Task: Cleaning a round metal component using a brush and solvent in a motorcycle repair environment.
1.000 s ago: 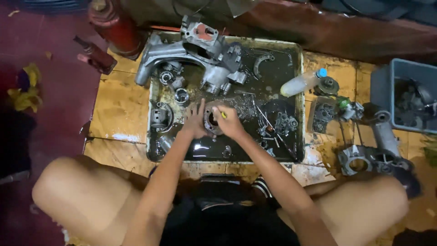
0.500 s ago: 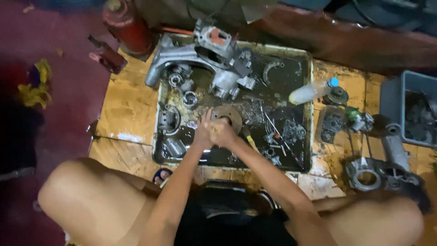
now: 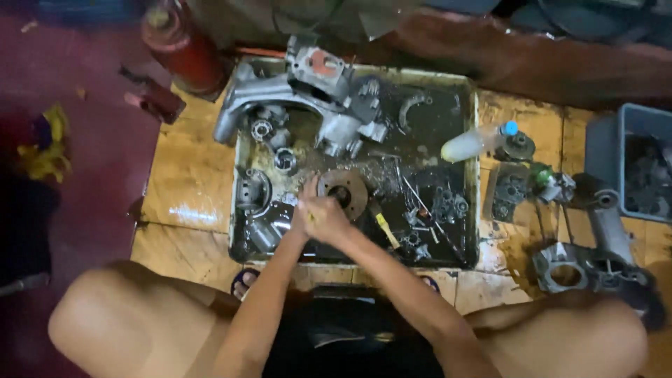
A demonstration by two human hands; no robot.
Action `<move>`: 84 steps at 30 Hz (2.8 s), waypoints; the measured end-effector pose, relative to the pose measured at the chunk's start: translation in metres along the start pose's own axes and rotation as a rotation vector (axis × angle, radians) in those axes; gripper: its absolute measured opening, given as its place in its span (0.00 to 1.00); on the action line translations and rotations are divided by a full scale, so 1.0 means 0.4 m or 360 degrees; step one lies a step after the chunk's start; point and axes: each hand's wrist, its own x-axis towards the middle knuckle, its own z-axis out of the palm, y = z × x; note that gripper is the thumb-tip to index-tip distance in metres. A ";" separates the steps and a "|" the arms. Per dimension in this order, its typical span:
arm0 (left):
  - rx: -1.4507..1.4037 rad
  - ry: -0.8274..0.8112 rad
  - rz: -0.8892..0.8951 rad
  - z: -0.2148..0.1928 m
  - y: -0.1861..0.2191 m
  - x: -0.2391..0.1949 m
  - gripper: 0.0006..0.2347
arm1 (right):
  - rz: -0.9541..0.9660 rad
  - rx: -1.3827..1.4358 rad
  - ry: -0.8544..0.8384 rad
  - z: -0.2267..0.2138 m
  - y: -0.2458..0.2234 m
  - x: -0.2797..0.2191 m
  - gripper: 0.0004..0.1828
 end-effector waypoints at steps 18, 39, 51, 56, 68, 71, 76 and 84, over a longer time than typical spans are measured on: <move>0.0420 -0.0422 -0.0239 -0.020 -0.042 0.100 0.54 | 0.0155 0.0110 0.0272 -0.034 -0.120 0.008 0.15; 0.0461 -0.0388 -0.0150 -0.057 0.067 0.027 0.46 | 0.0434 -0.0088 0.0392 -0.015 -0.204 0.002 0.23; -0.1714 -0.0031 0.0156 0.048 -0.082 0.006 0.28 | 0.0720 0.0123 -0.0057 -0.070 -0.263 0.029 0.07; 0.0509 -0.0268 -0.0083 -0.009 -0.012 0.023 0.36 | 0.0816 0.0162 -0.0315 -0.060 -0.240 -0.036 0.06; 0.0576 -0.0643 0.0097 -0.064 0.008 0.107 0.45 | 0.0165 0.0027 -0.0066 -0.020 -0.093 -0.055 0.17; 0.0891 -0.0862 -0.0007 -0.034 0.000 0.153 0.44 | 0.0211 0.0151 -0.0095 -0.001 -0.061 -0.094 0.11; 0.1179 -0.1035 -0.0169 -0.037 0.070 0.150 0.44 | 0.0079 -0.0089 -0.0152 -0.009 -0.065 -0.100 0.07; 0.1034 -0.0333 -0.0156 0.078 0.106 0.047 0.52 | 0.0171 0.0155 0.0279 -0.108 -0.120 -0.023 0.12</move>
